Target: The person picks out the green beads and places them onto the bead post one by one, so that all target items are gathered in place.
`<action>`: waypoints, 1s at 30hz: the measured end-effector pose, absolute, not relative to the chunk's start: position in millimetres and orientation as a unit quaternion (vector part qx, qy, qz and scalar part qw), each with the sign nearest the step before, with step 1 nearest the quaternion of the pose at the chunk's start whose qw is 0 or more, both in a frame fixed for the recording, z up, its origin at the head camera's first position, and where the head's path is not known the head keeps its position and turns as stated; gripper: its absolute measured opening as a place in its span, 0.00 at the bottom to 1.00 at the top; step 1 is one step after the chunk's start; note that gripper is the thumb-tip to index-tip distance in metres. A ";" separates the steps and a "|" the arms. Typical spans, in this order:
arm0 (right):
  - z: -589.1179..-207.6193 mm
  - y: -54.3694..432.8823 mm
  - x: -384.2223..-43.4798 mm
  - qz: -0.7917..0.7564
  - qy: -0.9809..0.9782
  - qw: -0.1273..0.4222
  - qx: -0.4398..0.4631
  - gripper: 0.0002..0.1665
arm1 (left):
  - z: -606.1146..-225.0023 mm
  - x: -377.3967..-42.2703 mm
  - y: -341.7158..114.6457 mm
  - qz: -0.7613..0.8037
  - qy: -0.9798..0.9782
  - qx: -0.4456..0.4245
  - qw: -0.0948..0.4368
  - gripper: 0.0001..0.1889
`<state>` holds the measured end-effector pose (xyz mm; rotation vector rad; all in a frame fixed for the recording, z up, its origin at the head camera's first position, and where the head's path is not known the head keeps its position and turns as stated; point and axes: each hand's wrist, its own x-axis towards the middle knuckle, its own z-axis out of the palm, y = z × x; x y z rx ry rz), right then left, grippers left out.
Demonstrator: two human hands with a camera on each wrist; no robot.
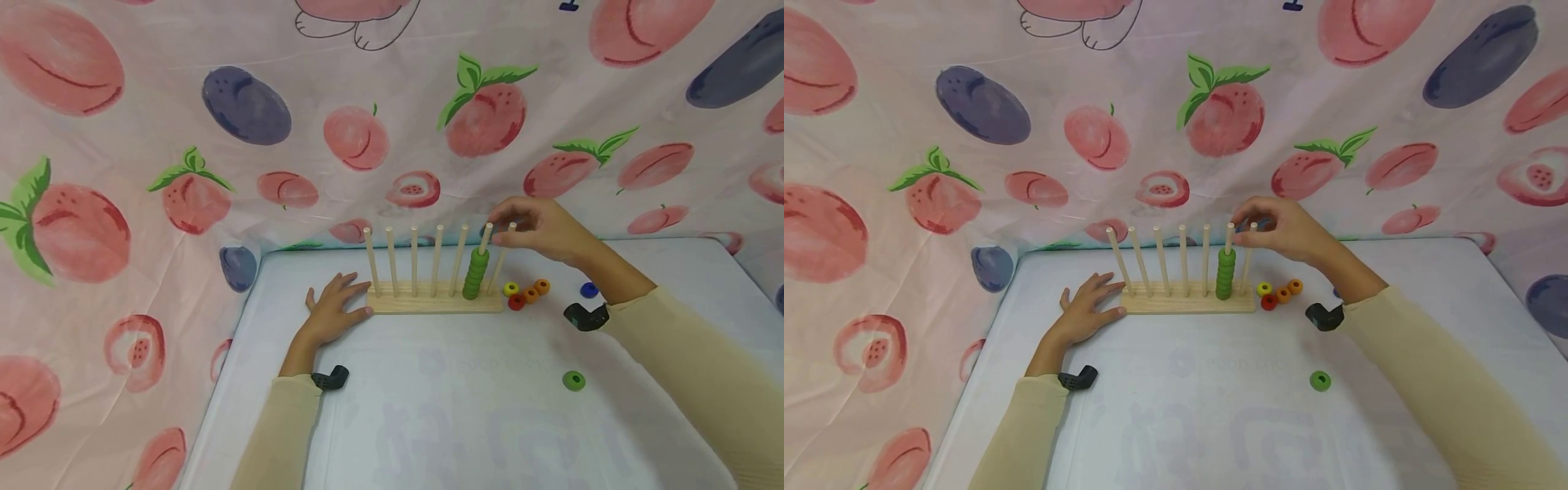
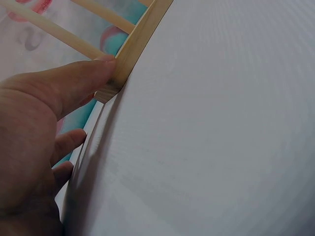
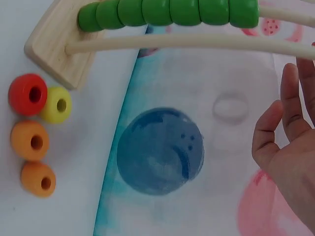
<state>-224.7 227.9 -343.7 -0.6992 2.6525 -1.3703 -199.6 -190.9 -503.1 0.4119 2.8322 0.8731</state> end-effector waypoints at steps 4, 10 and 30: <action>-342.8 238.9 -222.7 -0.435 0.871 0.042 -0.222 0.14 | -503.2 -199.6 -190.7 0.291 0.944 0.136 0.076 0.34; -346.7 260.1 -212.1 -0.408 0.889 0.070 -0.195 0.13 | -504.0 -199.8 -191.5 0.295 0.942 0.140 0.074 0.34; -405.5 316.2 -172.0 -0.413 0.846 0.224 -0.252 0.15 | -504.5 -200.3 -192.8 0.300 0.940 0.148 0.072 0.34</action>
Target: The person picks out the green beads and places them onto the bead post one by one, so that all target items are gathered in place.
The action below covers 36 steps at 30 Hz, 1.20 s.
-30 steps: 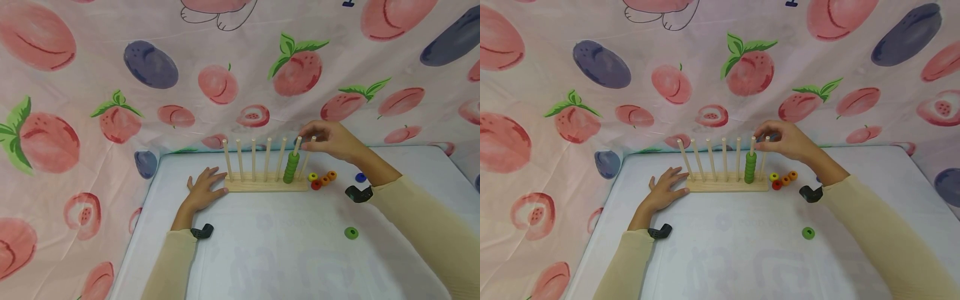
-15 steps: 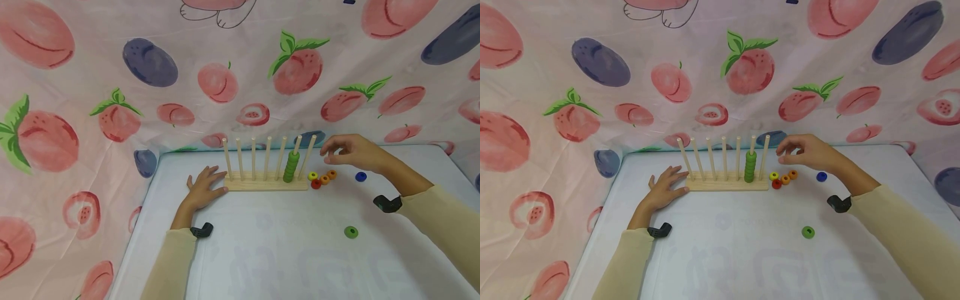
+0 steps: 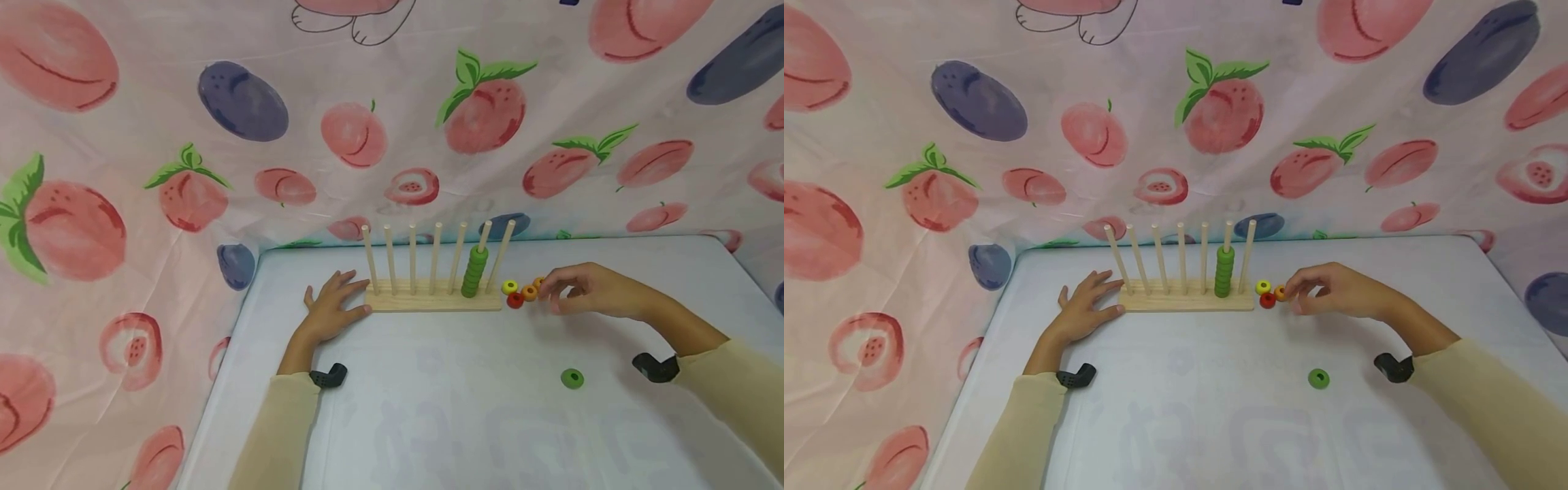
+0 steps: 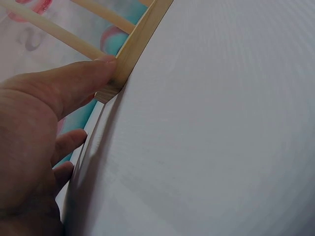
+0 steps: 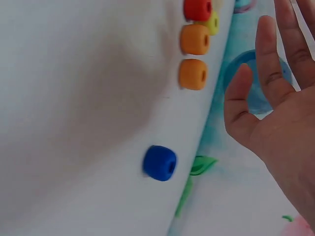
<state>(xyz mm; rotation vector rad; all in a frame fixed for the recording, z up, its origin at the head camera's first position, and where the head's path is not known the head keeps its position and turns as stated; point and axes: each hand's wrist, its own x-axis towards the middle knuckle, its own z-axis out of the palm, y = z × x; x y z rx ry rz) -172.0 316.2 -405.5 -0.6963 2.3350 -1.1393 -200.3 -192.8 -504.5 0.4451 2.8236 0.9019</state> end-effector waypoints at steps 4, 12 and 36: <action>-417.8 321.6 -163.1 -0.397 0.846 0.258 -0.245 0.16 | -504.3 -200.3 -193.4 0.303 0.938 0.150 0.071 0.34; -434.3 329.0 -149.9 -0.353 0.853 0.297 -0.243 0.18 | -505.6 -200.8 -193.9 0.306 0.938 0.148 0.072 0.33; -460.7 340.8 -126.9 -0.315 0.862 0.291 -0.270 0.16 | -502.7 -199.1 -192.9 0.300 0.940 0.146 0.076 0.33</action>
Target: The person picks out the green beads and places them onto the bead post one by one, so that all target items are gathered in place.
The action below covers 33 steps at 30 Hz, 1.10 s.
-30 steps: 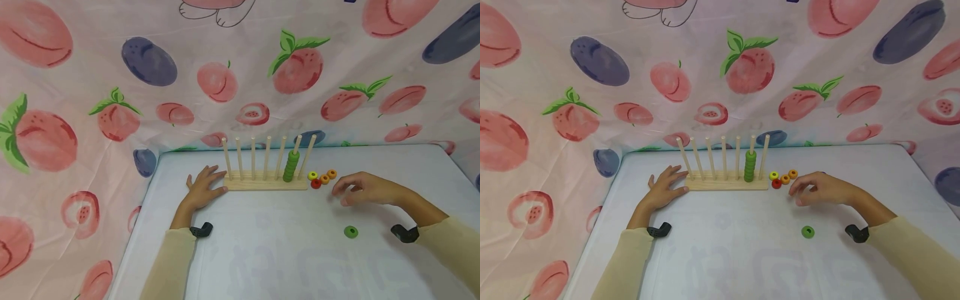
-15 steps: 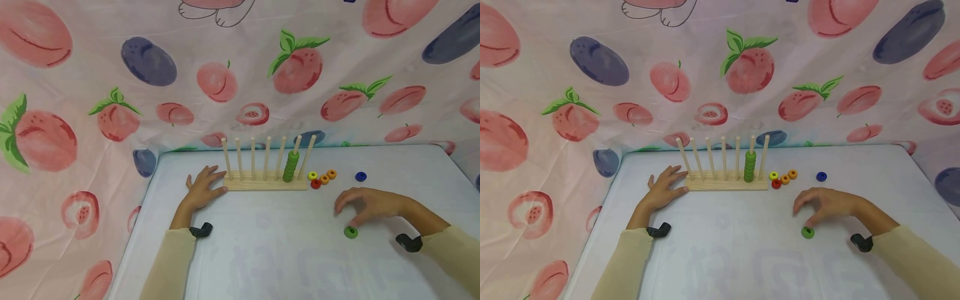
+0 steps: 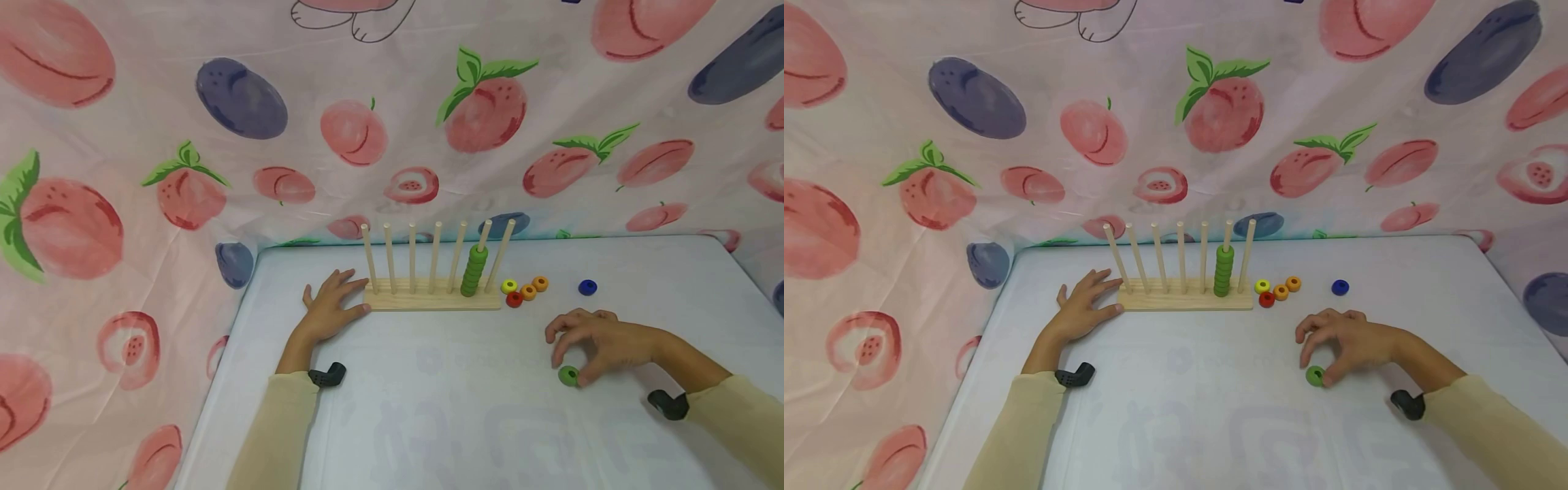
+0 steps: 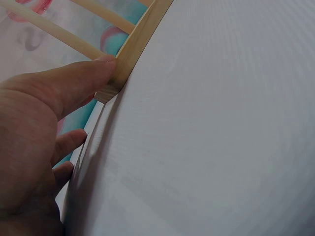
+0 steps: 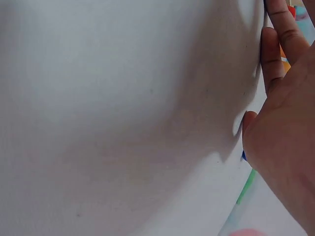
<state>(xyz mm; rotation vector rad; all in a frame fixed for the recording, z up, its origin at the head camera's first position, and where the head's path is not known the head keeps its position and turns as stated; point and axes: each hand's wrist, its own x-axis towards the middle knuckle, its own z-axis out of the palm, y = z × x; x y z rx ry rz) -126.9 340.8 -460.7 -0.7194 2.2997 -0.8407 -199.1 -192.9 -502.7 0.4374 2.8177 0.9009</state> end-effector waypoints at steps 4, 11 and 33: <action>-461.0 340.6 -129.1 -0.304 0.871 0.287 -0.259 0.13 | -502.3 -199.4 -192.8 0.302 0.939 0.147 0.073 0.33; -463.7 342.6 -131.8 -0.300 0.875 0.284 -0.251 0.15 | -503.2 -200.2 -192.7 0.303 0.939 0.148 0.071 0.33; -453.9 341.2 -142.2 -0.329 0.855 0.293 -0.274 0.18 | -504.8 -200.5 -193.8 0.298 0.940 0.146 0.078 0.34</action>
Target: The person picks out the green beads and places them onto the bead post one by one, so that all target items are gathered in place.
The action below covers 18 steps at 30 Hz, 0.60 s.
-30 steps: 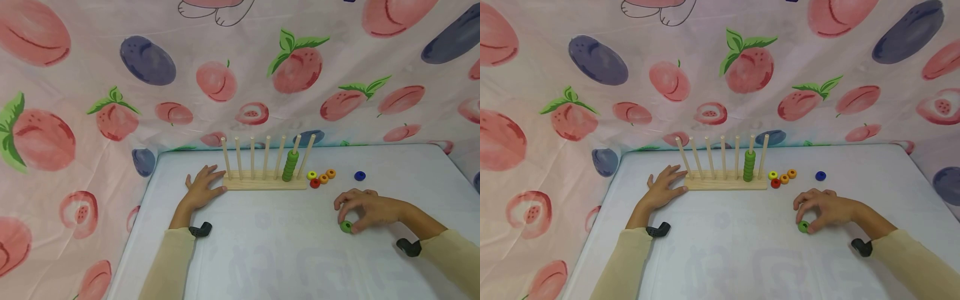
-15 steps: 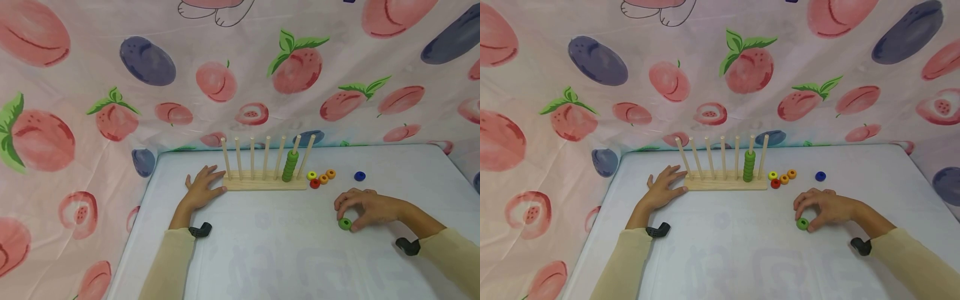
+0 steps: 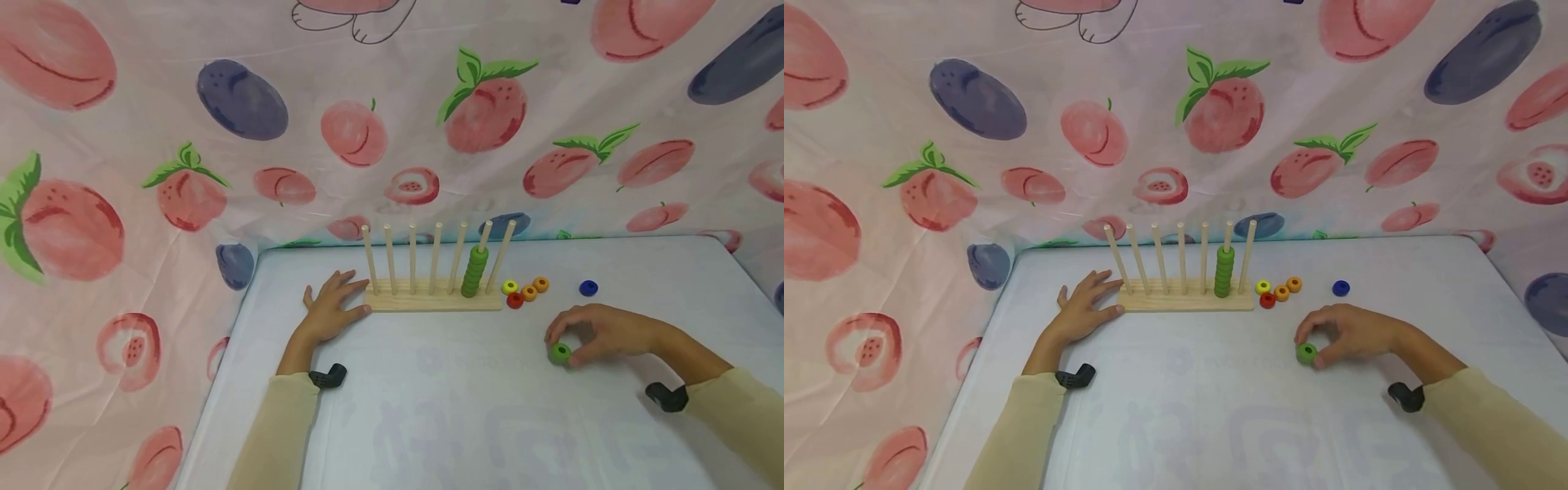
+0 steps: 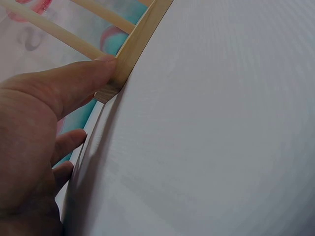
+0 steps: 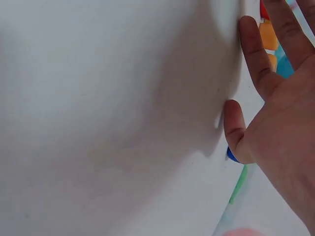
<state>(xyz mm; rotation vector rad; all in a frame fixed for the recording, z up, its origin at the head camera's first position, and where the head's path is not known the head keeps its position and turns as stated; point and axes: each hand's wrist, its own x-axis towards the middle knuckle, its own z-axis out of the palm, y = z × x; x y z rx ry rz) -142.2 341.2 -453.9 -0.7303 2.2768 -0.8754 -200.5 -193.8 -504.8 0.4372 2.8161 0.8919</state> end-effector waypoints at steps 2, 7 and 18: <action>-452.7 339.5 -143.7 -0.330 0.854 0.293 -0.274 0.18 | -504.2 -199.6 -193.9 0.299 0.940 0.146 0.077 0.34; -450.3 335.4 -145.7 -0.328 0.858 0.284 -0.276 0.18 | -502.7 -198.7 -194.2 0.301 0.939 0.146 0.077 0.34; -440.6 332.5 -149.2 -0.335 0.861 0.267 -0.275 0.16 | -504.0 -199.5 -194.0 0.295 0.941 0.148 0.078 0.33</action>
